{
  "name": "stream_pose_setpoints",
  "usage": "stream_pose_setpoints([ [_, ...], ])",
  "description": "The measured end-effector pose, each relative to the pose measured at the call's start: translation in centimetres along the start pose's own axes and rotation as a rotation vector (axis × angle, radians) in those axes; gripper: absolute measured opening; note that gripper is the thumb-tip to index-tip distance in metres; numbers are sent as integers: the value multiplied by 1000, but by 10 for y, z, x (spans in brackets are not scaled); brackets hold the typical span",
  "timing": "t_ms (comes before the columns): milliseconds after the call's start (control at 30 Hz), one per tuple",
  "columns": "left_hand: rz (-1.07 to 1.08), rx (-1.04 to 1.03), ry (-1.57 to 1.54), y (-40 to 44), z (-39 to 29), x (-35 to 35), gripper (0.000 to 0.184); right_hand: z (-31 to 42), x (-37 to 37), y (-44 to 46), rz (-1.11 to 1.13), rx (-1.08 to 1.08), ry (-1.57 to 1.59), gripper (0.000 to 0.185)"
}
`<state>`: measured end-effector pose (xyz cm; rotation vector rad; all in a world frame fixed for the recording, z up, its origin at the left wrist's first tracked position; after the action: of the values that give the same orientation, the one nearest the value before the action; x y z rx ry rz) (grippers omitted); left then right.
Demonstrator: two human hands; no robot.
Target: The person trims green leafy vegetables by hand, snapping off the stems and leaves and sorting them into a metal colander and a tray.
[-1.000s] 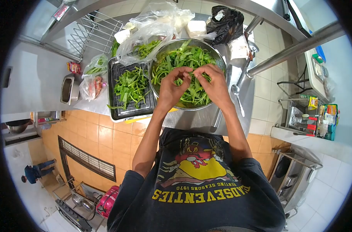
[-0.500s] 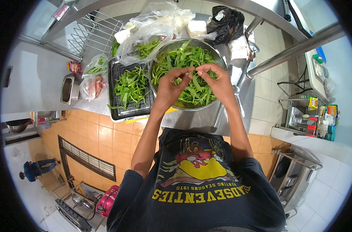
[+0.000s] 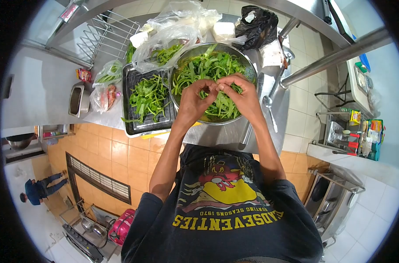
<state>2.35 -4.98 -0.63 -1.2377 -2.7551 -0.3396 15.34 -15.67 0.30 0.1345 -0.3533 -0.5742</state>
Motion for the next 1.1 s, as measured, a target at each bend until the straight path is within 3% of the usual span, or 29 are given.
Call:
stream_pose_setpoints([
  [233, -269, -36, 141, -4, 1, 73, 14, -2, 13, -4, -92, -69, 1, 23],
  [367, -432, -13, 378, -17, 7, 131, 15, -13, 22, -13, -75, -135, -30, 21],
  [400, -439, 104, 461, -21, 15, 145, 19, -16, 23, -15, -74, -153, -34, 21],
  [500, -223, 133, 514, -35, 51, 175, 26, -24, 26, -19, -76, -171, -70, 20],
  [533, -192, 194, 608, -38, 61, 180, 36, -24, 26, -19, -71, -174, -84, 20],
  [667, -255, -56, 856, -39, 103, 188, 49, -28, 27, -19, -72, -170, -108, 20],
  [767, -329, 15, 1040, -39, 111, 163, 57, -31, 29, -20, -43, -166, -160, 22],
  [900, -253, 92, 859, -33, 126, 170, 50, -33, 30, -23, -41, -173, -178, 22],
  [967, -399, -163, 857, -25, 115, 183, 43, -28, 33, -25, -39, -183, -198, 22],
  [1100, -262, 44, 686, -13, 70, 203, 42, -26, 33, -25, -68, -226, -109, 21],
])
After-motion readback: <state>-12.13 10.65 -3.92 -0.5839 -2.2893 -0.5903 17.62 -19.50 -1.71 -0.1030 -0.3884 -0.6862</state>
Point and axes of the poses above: each hand's wrist, its own y-axis towards the middle knuckle, its own x-axis out of the back of the hand, z = x × y, the point moved 2 cm from there along y, towards the middle knuckle, and after that the axes turned 5 degrees about -y, right-handed, at the moved point
